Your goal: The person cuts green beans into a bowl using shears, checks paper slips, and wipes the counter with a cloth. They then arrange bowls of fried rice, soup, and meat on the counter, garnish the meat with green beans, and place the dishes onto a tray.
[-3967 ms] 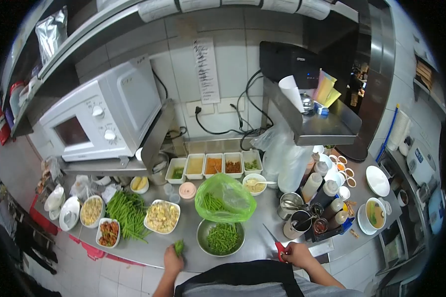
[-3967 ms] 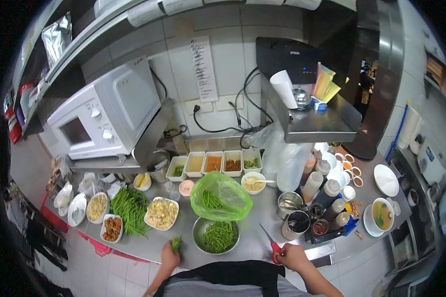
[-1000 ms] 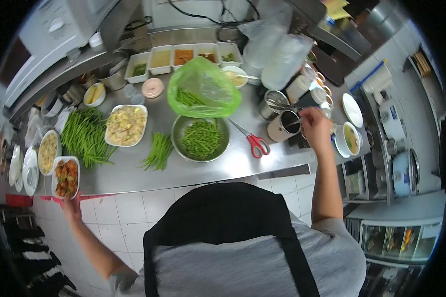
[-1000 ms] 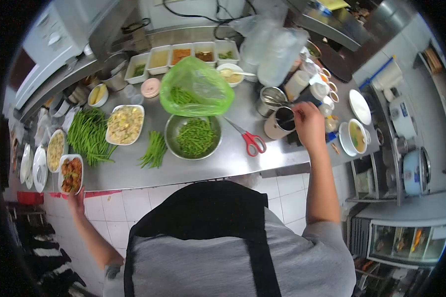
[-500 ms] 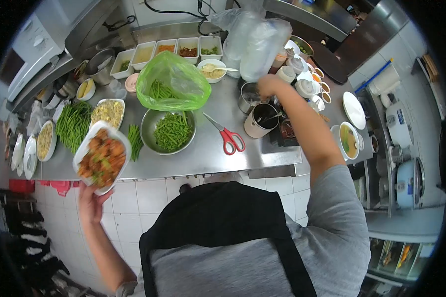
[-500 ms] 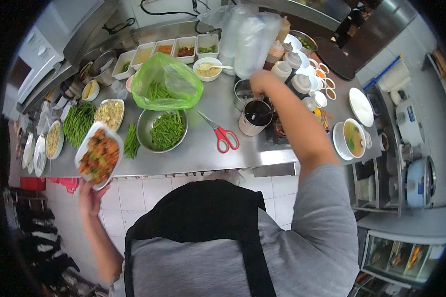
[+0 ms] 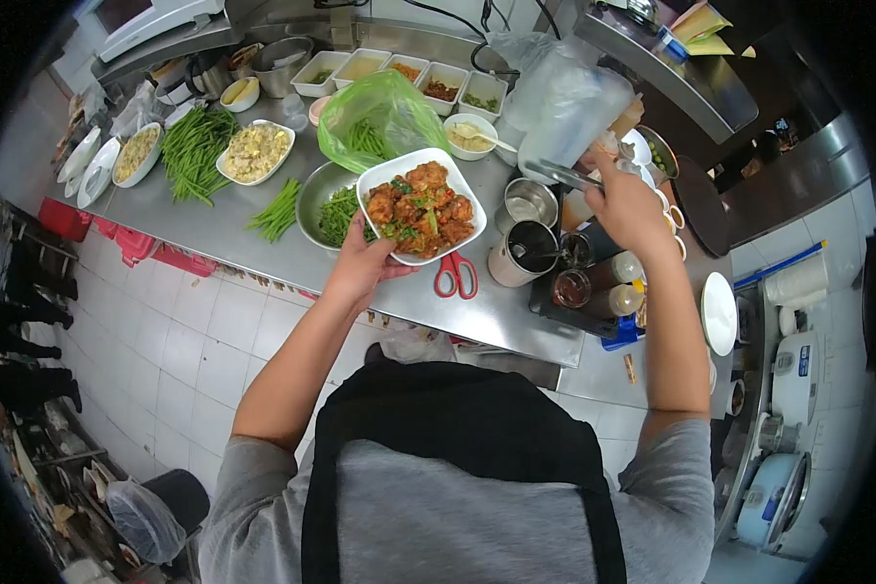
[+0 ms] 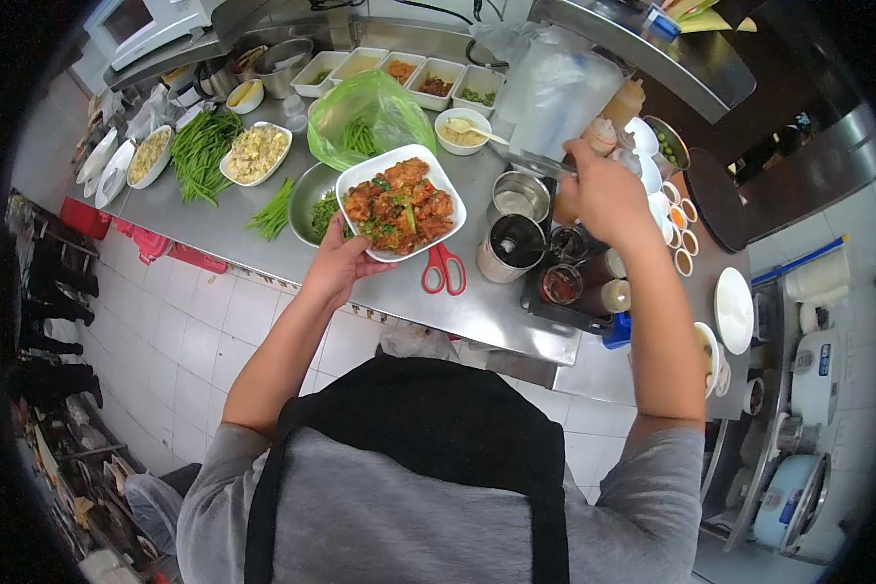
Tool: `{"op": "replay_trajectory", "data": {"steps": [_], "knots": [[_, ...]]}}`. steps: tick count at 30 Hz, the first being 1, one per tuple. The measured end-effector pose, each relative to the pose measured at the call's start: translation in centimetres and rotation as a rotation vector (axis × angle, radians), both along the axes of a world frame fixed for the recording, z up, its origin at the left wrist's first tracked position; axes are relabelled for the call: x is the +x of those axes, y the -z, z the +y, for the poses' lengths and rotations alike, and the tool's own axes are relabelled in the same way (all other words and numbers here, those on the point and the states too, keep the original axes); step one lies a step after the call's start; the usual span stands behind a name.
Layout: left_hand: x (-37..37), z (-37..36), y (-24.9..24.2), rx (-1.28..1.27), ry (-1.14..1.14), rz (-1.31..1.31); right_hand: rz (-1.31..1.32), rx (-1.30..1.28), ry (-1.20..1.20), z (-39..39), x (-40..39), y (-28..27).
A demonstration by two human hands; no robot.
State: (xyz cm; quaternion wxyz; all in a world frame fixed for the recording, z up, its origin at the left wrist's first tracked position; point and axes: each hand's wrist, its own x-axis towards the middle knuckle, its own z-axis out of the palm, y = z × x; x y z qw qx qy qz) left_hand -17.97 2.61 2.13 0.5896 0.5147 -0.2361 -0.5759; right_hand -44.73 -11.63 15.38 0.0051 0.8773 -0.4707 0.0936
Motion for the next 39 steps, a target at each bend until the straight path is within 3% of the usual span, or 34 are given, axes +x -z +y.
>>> {"op": "replay_trajectory", "data": {"steps": [4, 8, 15, 19, 25, 30, 39], "knots": [[-0.3, -2.2, 1.1, 0.002, 0.061, -0.001, -0.156, -0.096, -0.200, 3.4, 2.8, -0.3], [-0.7, -3.3, 1.3, -0.053, 0.098, 0.030, -0.092, -0.127, -0.336, 5.8, 5.4, 0.1], [0.3, -4.9, 1.2, -0.038, 0.155, 0.012, 0.113, -0.072, -0.311, 5.3, 8.8, 0.8], [1.4, -5.4, 1.7, -0.061, 0.171, 0.078, 0.093, -0.075, -0.164, 3.8, 8.5, -1.3], [2.7, -6.1, 1.8, -0.053, 0.233, 0.120, 0.061, -0.007, -0.168, 2.6, 10.4, 0.6], [2.9, -6.3, 1.9, -0.047, 0.271, 0.142, -0.015, -0.046, -0.114, 2.5, 10.1, -1.7], [3.3, -6.7, 1.9, -0.061, 0.317, 0.199, 0.099, -0.140, -0.061, 0.9, 8.8, -0.6]]}}
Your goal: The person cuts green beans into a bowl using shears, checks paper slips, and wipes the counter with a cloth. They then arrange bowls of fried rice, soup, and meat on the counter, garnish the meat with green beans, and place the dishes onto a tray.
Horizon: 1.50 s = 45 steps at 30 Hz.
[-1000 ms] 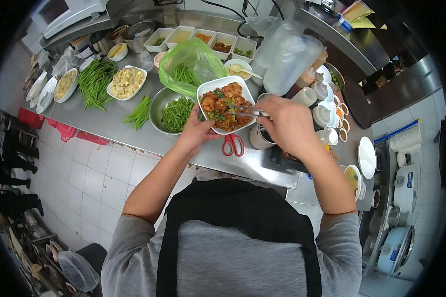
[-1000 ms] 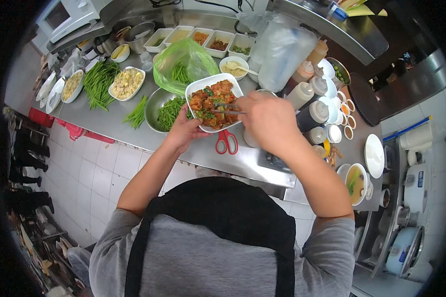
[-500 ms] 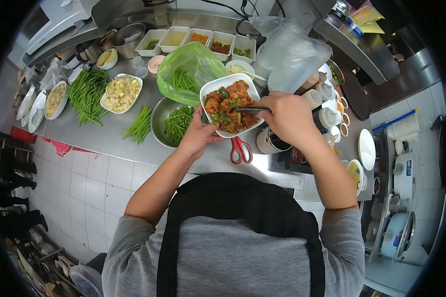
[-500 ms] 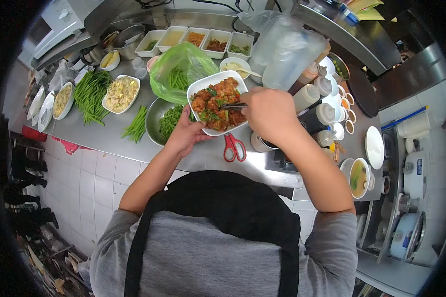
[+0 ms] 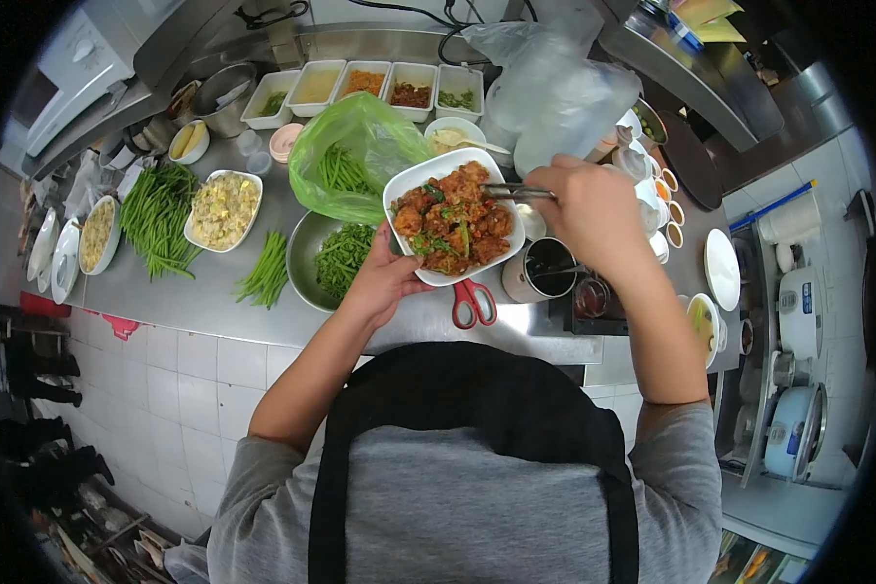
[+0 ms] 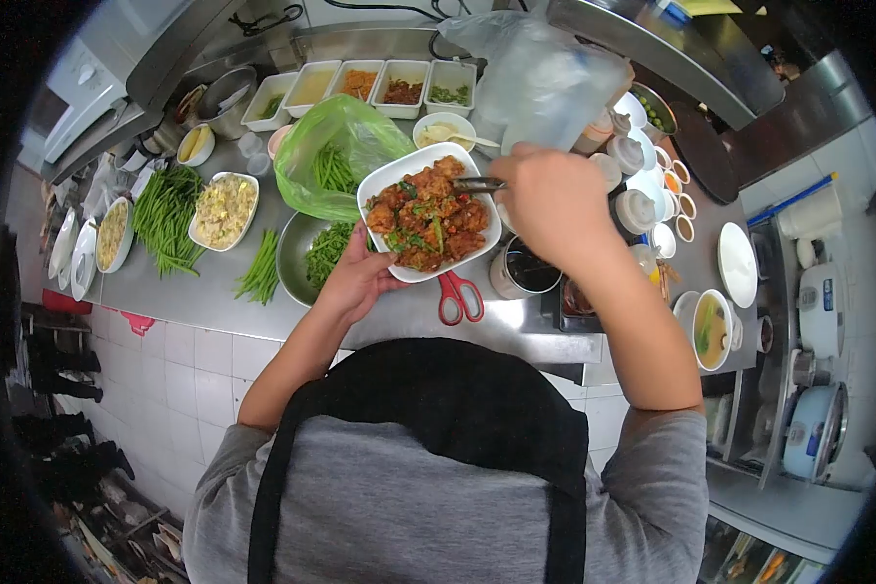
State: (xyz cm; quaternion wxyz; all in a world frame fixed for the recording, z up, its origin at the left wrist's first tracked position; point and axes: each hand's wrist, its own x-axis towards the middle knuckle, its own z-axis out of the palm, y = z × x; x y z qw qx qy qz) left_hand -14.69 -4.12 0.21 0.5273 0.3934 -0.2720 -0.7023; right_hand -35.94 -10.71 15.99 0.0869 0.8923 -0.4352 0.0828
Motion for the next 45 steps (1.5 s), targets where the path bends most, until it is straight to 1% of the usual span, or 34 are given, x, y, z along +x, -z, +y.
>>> {"op": "replay_trajectory", "data": {"steps": [4, 6, 11, 17, 20, 23, 26, 29, 32, 33, 36, 37, 39, 41, 42, 43, 45], "knots": [[0.2, -0.3, 0.3, -0.004, 0.043, -0.005, -0.049, 0.046, -0.040, 1.3, 0.7, 0.1], [0.2, -0.4, 0.3, -0.014, 0.043, 0.023, -0.056, 0.044, -0.012, 1.3, 0.4, -0.2], [0.4, -0.3, 0.5, -0.008, 0.038, -0.019, -0.066, 0.014, 0.030, 0.6, -1.2, -1.2], [0.5, -0.2, 0.0, -0.010, 0.048, -0.107, -0.161, 0.064, 0.016, 1.9, 1.0, -1.5], [0.1, 0.1, -0.4, -0.018, 0.021, -0.105, -0.134, 0.064, -0.017, 1.6, 1.4, -0.3], [0.2, 0.4, -0.5, -0.021, -0.017, -0.079, -0.069, 0.083, 0.020, 1.1, 0.2, -0.8], [0.4, 0.6, -0.3, -0.012, -0.015, -0.066, -0.084, 0.091, 0.023, 1.4, 0.6, -1.3], [0.1, 0.6, -0.3, -0.008, -0.027, -0.132, -0.072, 0.053, -0.077, 1.5, 2.5, -0.8], [-0.5, 0.7, -0.5, -0.018, -0.066, -0.171, 0.117, -0.009, -0.131, 0.8, 5.0, 0.2], [-0.6, 0.8, -0.5, -0.021, -0.085, -0.174, 0.126, -0.027, -0.156, 0.8, 5.7, 0.4], [-0.7, 0.7, 0.0, -0.005, -0.107, -0.135, 0.239, 0.008, -0.120, 0.6, 7.1, 0.5], [-0.7, 0.7, 0.6, -0.045, -0.103, -0.155, 0.280, 0.037, -0.101, 0.5, 7.5, 0.6], [-1.1, 0.5, 1.0, -0.056, -0.141, -0.102, 0.355, 0.093, -0.090, 0.4, 8.1, 1.2], [-0.8, 0.3, 1.3, -0.048, -0.137, -0.082, 0.299, 0.019, -0.147, 0.4, 7.9, 1.7], [-0.6, 0.3, 1.2, -0.023, -0.115, -0.075, 0.366, 0.055, -0.116, 0.4, 7.9, 1.5], [-0.6, 0.3, 0.8, -0.010, -0.125, -0.048, 0.360, 0.074, -0.088, 0.3, 7.8, 1.4], [-0.3, 0.4, 0.5, -0.023, -0.150, -0.018, 0.260, 0.061, -0.119, 0.3, 7.5, 0.6]]}}
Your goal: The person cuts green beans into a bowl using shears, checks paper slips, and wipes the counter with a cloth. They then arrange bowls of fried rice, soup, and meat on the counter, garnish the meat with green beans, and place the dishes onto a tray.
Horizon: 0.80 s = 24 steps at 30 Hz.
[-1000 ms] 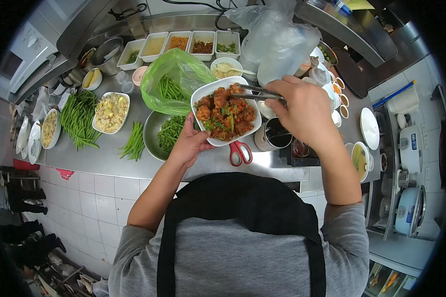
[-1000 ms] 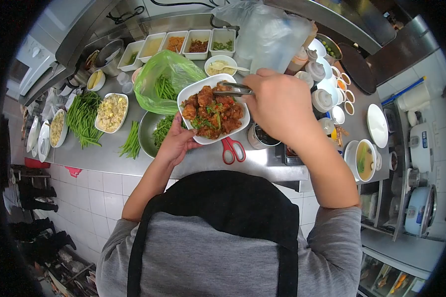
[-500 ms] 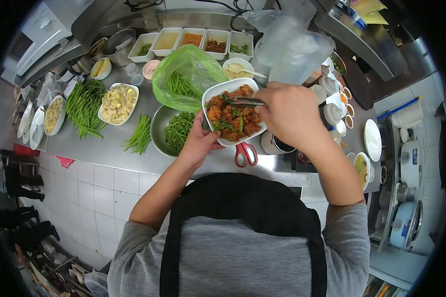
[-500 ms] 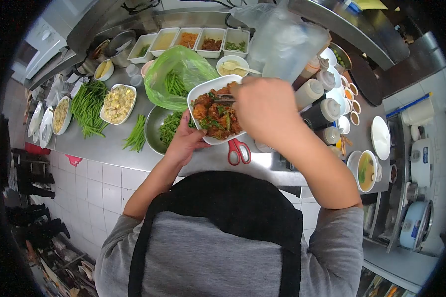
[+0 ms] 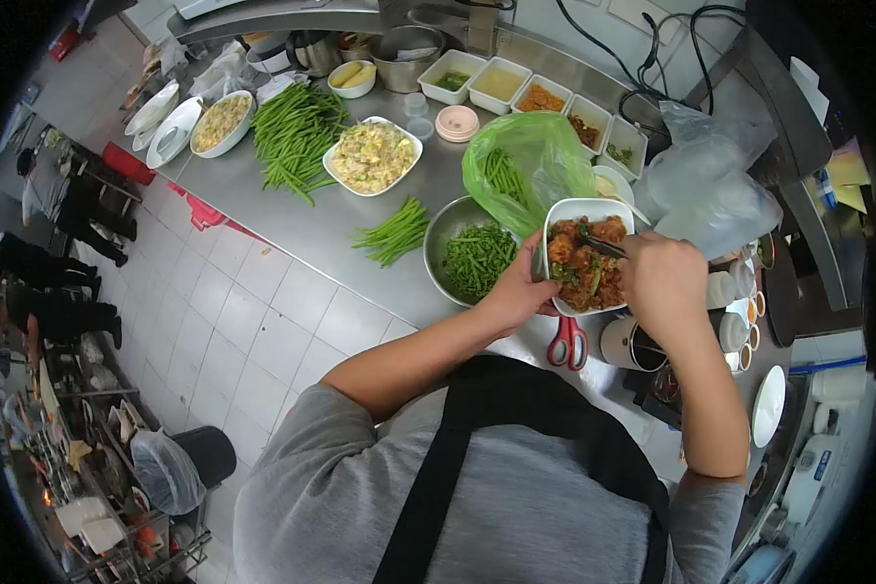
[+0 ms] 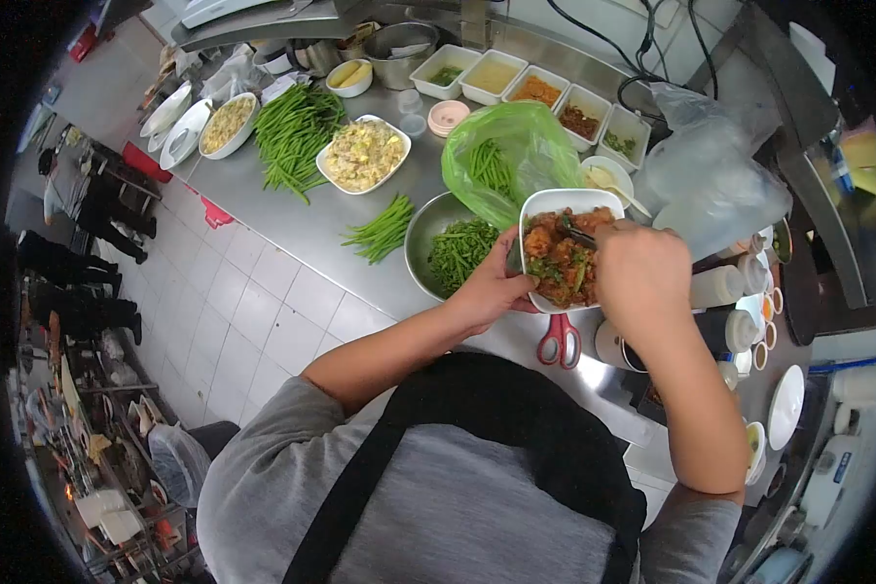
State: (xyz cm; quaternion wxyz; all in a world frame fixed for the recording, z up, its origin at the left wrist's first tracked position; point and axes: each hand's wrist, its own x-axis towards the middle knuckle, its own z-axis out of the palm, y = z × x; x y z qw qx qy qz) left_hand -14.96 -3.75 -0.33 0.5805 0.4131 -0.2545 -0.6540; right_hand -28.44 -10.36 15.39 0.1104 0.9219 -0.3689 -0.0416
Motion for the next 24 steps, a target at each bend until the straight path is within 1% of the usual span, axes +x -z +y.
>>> {"op": "replay_trajectory", "data": {"steps": [1, 2, 6, 8, 9, 11, 14, 18, 22, 24], "knots": [[-0.1, -0.1, -0.3, -0.010, 0.006, 0.020, -0.045, -0.003, 0.004, 0.1, -0.3, -0.3], [0.1, 0.0, -0.6, -0.011, 0.017, -0.035, -0.102, -0.041, 0.014, 0.0, -0.8, -0.3], [0.0, -0.2, -1.1, -0.017, -0.013, 0.012, -0.299, -0.061, -0.002, 0.4, -2.6, -2.3], [0.2, -0.1, -1.9, 0.006, -0.002, -0.029, -0.319, -0.056, 0.014, 1.0, -3.1, -3.5], [0.4, -0.2, -1.8, 0.014, 0.006, -0.011, -0.334, -0.052, 0.014, 1.4, -3.3, -4.2], [0.7, -0.4, -1.8, 0.033, 0.017, 0.022, -0.392, -0.106, 0.001, 1.9, -4.1, -5.2], [0.9, -0.4, -1.9, 0.034, 0.039, -0.007, -0.495, -0.166, -0.034, 1.9, -4.4, -6.4], [1.0, -0.4, -0.5, 0.043, 0.054, -0.022, -0.552, -0.244, -0.048, 1.9, -5.0, -7.7], [1.0, -0.2, -0.8, 0.106, 0.073, 0.020, -0.584, -0.300, -0.018, 1.8, -5.2, -9.1], [1.0, -0.1, -0.9, 0.099, 0.069, 0.055, -0.521, -0.230, -0.056, 1.9, -5.4, -9.3]]}}
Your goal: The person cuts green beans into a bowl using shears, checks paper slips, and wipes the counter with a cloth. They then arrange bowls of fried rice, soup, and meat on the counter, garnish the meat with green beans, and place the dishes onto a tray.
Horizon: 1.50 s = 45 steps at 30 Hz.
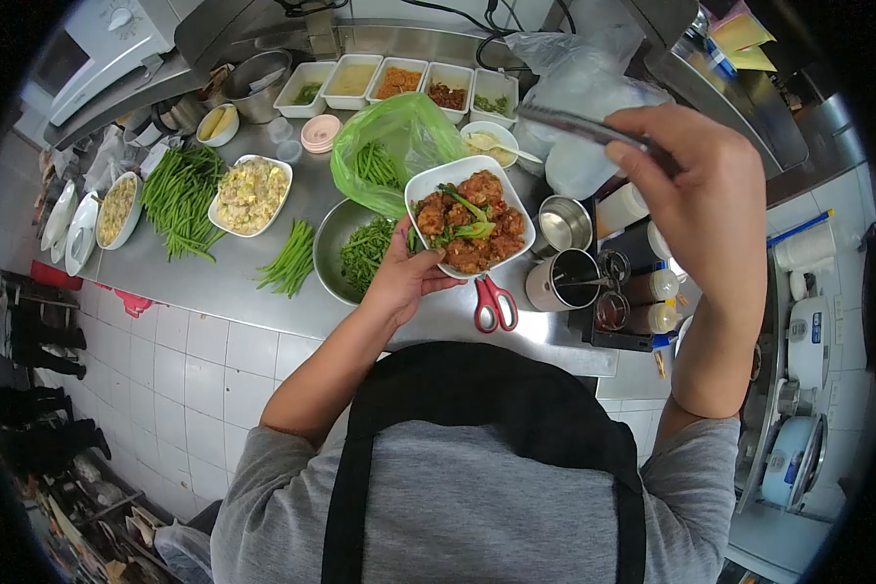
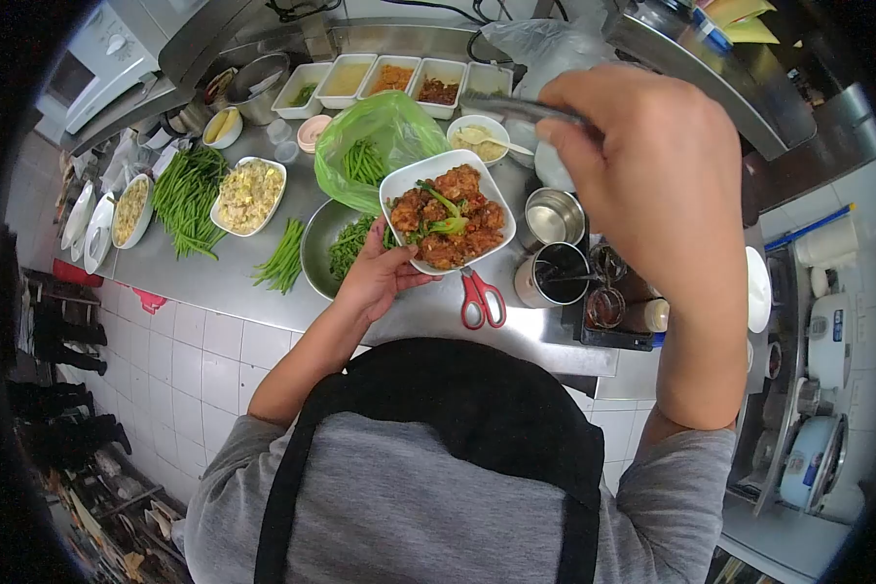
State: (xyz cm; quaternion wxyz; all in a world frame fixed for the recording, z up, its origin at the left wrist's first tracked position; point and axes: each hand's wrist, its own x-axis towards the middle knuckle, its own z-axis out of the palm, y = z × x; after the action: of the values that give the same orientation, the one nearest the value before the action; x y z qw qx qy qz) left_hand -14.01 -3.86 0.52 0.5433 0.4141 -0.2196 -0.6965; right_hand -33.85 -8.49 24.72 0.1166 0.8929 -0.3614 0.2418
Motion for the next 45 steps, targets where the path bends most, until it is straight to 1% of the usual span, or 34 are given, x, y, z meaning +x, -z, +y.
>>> {"op": "replay_trajectory", "data": {"steps": [2, 5, 8, 12, 15, 19, 23, 26, 27, 29, 30, 33, 36, 39, 42, 45], "knots": [[-0.1, 0.0, 0.0, -0.006, -0.002, 0.019, 0.108, 0.098, -0.042, -0.2, 0.0, 0.6], [-0.1, 0.0, 0.1, -0.023, -0.002, 0.026, 0.283, 0.416, 0.113, -0.9, 0.3, 3.8], [-0.3, 0.1, -0.1, -0.050, -0.030, 0.030, 0.160, 0.630, 0.191, -1.5, -1.4, 7.4], [-1.0, -0.3, -0.1, -0.058, -0.096, 0.024, -0.202, 0.770, 0.247, -0.6, -2.6, 13.0], [-1.0, -0.4, -0.4, -0.036, -0.088, 0.019, -0.220, 0.734, 0.295, -0.2, -2.1, 12.9], [-0.8, -0.4, -0.4, -0.028, -0.053, -0.013, -0.259, 0.533, 0.150, -0.2, -2.2, 9.7], [-0.6, -0.2, -0.1, -0.035, -0.042, 0.028, -0.178, 0.486, 0.133, -0.5, -2.1, 5.2], [-0.3, -0.2, -0.1, -0.028, -0.016, 0.010, -0.020, 0.563, 0.131, -1.3, -2.1, 1.6], [-0.3, -0.2, -0.1, -0.033, -0.010, 0.009, 0.056, 0.524, 0.097, -1.8, -1.9, 1.3], [-0.2, -0.1, -0.1, -0.036, 0.019, 0.008, 0.205, 0.444, 0.031, -2.9, -1.2, 1.0], [-0.1, -0.1, 0.0, -0.035, 0.042, 0.008, 0.232, 0.431, 0.002, -3.9, -0.8, 1.8], [0.1, -0.1, 0.1, -0.027, 0.109, 0.011, 0.347, 0.486, -0.004, -6.0, 0.5, 4.5], [0.1, 0.0, 0.3, -0.018, 0.166, 0.030, 0.363, 0.452, 0.063, -5.7, 1.0, 5.1], [0.2, -0.1, 0.1, -0.015, 0.192, 0.019, 0.282, 0.421, 0.155, -4.0, 0.3, 3.6], [0.2, -0.1, -0.1, -0.048, 0.214, 0.035, 0.301, 0.403, 0.145, -3.4, -0.2, 5.3], [0.3, 0.0, -0.7, -0.043, 0.215, 0.010, 0.109, 0.461, 0.163, -3.3, -2.1, 6.0]]}}
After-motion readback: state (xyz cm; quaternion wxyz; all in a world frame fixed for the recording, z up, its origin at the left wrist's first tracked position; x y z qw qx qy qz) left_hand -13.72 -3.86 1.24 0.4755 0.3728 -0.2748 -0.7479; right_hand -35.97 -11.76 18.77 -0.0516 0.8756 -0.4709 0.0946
